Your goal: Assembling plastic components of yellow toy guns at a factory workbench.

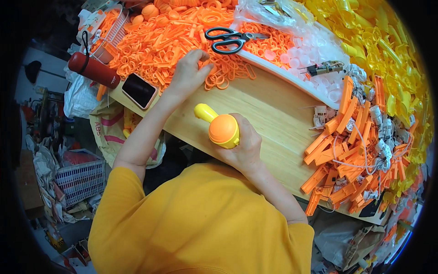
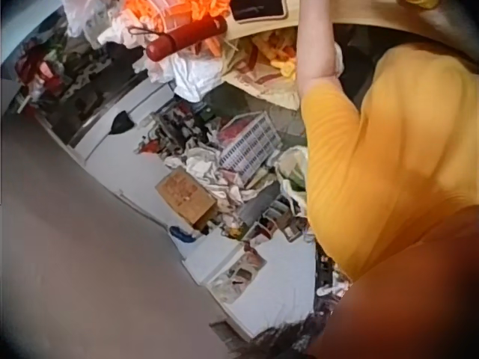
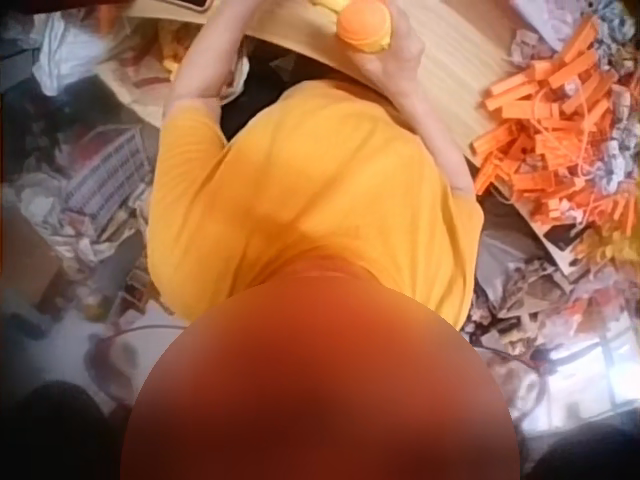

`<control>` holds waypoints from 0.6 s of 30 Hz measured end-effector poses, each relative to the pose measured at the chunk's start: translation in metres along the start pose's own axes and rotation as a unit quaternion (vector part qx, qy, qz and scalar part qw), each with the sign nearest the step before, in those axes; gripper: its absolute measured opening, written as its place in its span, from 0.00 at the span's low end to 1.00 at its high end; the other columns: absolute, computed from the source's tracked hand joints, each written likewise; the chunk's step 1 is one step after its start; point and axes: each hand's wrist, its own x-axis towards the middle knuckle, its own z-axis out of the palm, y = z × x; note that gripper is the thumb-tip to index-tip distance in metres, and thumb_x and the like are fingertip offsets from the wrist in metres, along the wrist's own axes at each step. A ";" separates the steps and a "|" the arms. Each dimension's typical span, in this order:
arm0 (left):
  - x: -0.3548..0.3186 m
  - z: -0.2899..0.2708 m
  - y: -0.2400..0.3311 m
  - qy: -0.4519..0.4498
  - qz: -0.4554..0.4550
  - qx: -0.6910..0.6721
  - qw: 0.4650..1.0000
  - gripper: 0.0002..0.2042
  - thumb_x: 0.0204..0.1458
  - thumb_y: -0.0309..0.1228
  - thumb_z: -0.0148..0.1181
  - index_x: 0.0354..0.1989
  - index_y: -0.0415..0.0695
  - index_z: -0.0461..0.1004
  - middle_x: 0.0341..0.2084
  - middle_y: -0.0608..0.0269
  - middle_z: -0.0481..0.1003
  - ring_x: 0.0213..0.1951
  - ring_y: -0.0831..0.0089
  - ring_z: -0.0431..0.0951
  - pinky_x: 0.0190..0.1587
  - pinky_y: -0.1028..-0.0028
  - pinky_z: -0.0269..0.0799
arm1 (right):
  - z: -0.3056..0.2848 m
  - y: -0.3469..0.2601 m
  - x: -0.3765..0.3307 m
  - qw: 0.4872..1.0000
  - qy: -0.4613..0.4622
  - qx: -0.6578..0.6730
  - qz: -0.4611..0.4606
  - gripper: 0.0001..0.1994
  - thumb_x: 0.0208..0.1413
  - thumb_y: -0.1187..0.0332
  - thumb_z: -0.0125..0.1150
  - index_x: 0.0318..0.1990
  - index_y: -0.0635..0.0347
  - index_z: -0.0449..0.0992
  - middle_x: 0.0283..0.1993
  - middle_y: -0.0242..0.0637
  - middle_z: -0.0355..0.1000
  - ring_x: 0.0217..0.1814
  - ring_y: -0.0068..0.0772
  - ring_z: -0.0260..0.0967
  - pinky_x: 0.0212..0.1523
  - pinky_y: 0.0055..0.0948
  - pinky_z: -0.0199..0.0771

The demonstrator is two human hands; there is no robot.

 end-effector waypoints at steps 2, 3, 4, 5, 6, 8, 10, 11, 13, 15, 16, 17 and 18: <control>-0.004 0.007 -0.004 -0.034 -0.027 0.037 0.998 0.14 0.46 0.32 0.66 0.37 0.38 0.72 0.35 0.50 0.73 0.38 0.54 0.76 0.40 0.62 0.73 | 0.001 -0.001 -0.003 1.000 -0.004 0.006 0.001 0.30 0.35 0.72 0.76 0.48 0.62 0.67 0.38 0.42 0.74 0.35 0.38 0.75 0.37 0.30 0.76; -0.005 0.010 -0.005 -0.071 -0.053 0.075 0.993 0.15 0.45 0.32 0.67 0.37 0.38 0.72 0.37 0.49 0.72 0.40 0.49 0.75 0.40 0.58 0.73 | 0.001 -0.003 -0.002 1.000 0.003 0.005 0.012 0.30 0.34 0.72 0.76 0.49 0.62 0.67 0.39 0.42 0.74 0.36 0.38 0.75 0.38 0.30 0.76; -0.005 0.013 -0.002 -0.082 -0.059 0.092 0.991 0.16 0.44 0.33 0.67 0.38 0.39 0.71 0.38 0.50 0.70 0.40 0.49 0.75 0.41 0.58 0.72 | 0.000 -0.004 -0.003 1.000 0.012 0.000 0.026 0.31 0.34 0.72 0.76 0.49 0.61 0.67 0.39 0.42 0.74 0.36 0.38 0.75 0.39 0.30 0.76; -0.005 0.013 -0.002 -0.082 -0.059 0.089 0.991 0.16 0.44 0.33 0.67 0.38 0.39 0.71 0.38 0.50 0.70 0.40 0.49 0.75 0.41 0.58 0.72 | 0.000 -0.004 -0.003 1.000 0.010 -0.002 0.026 0.31 0.34 0.72 0.76 0.49 0.61 0.67 0.39 0.42 0.74 0.36 0.38 0.75 0.39 0.30 0.76; -0.005 0.014 -0.003 -0.083 -0.056 0.089 0.991 0.16 0.44 0.34 0.67 0.38 0.39 0.71 0.38 0.50 0.70 0.40 0.49 0.75 0.41 0.58 0.72 | 0.000 -0.004 -0.003 1.000 0.008 0.001 0.022 0.31 0.34 0.72 0.77 0.49 0.61 0.67 0.40 0.42 0.73 0.37 0.38 0.75 0.40 0.31 0.76; -0.005 0.015 -0.006 -0.082 -0.054 0.088 0.991 0.17 0.43 0.34 0.68 0.38 0.39 0.72 0.38 0.50 0.70 0.40 0.49 0.75 0.40 0.58 0.72 | -0.001 -0.005 -0.003 1.000 0.003 0.005 0.016 0.31 0.34 0.72 0.77 0.49 0.62 0.67 0.41 0.43 0.73 0.37 0.39 0.75 0.41 0.32 0.76; -0.004 0.013 -0.012 -0.084 -0.039 0.079 0.993 0.15 0.42 0.34 0.69 0.33 0.38 0.73 0.37 0.51 0.70 0.38 0.53 0.75 0.40 0.61 0.73 | -0.002 -0.007 -0.004 0.998 -0.005 0.015 0.053 0.32 0.34 0.71 0.77 0.49 0.62 0.67 0.41 0.42 0.73 0.39 0.37 0.75 0.42 0.32 0.75; -0.002 0.011 -0.016 -0.084 -0.039 0.078 0.993 0.15 0.42 0.34 0.69 0.33 0.38 0.73 0.37 0.51 0.70 0.38 0.53 0.75 0.40 0.61 0.73 | -0.003 -0.006 -0.004 0.998 -0.005 0.015 0.053 0.32 0.34 0.71 0.77 0.49 0.62 0.67 0.41 0.42 0.73 0.39 0.37 0.75 0.42 0.32 0.75; 0.006 0.005 -0.023 -0.122 -0.086 -0.005 0.989 0.13 0.42 0.35 0.70 0.29 0.39 0.77 0.36 0.56 0.69 0.38 0.61 0.75 0.39 0.67 0.72 | -0.006 -0.005 -0.002 0.997 -0.010 0.027 0.075 0.32 0.34 0.72 0.77 0.50 0.62 0.67 0.41 0.41 0.73 0.41 0.34 0.74 0.44 0.31 0.75; 0.017 -0.008 -0.031 -0.143 -0.145 -0.088 0.975 0.13 0.42 0.36 0.71 0.29 0.40 0.78 0.36 0.59 0.69 0.38 0.65 0.74 0.39 0.69 0.71 | -0.006 -0.003 -0.001 0.996 -0.002 0.028 0.086 0.32 0.35 0.72 0.77 0.50 0.62 0.67 0.42 0.39 0.73 0.41 0.32 0.74 0.44 0.31 0.74; 0.019 -0.012 -0.035 -0.163 -0.203 -0.171 0.950 0.12 0.42 0.36 0.71 0.29 0.41 0.80 0.35 0.61 0.70 0.37 0.70 0.73 0.39 0.72 0.70 | -0.007 -0.001 0.000 0.995 0.006 0.031 0.098 0.31 0.36 0.72 0.77 0.50 0.62 0.67 0.42 0.38 0.73 0.42 0.30 0.73 0.45 0.30 0.74; 0.017 -0.013 -0.039 -0.162 -0.203 -0.172 0.950 0.12 0.42 0.36 0.71 0.29 0.41 0.80 0.35 0.61 0.70 0.37 0.70 0.73 0.39 0.72 0.70 | -0.008 0.000 0.001 0.995 0.005 0.030 0.097 0.31 0.36 0.72 0.77 0.50 0.62 0.67 0.42 0.38 0.73 0.42 0.30 0.73 0.45 0.30 0.74; 0.013 -0.013 -0.042 -0.100 -0.140 -0.130 0.976 0.13 0.43 0.37 0.72 0.30 0.41 0.81 0.32 0.64 0.70 0.35 0.72 0.72 0.38 0.73 0.70 | -0.009 0.002 0.002 0.992 0.005 0.043 0.122 0.30 0.38 0.72 0.76 0.50 0.62 0.66 0.42 0.37 0.73 0.42 0.29 0.73 0.45 0.30 0.74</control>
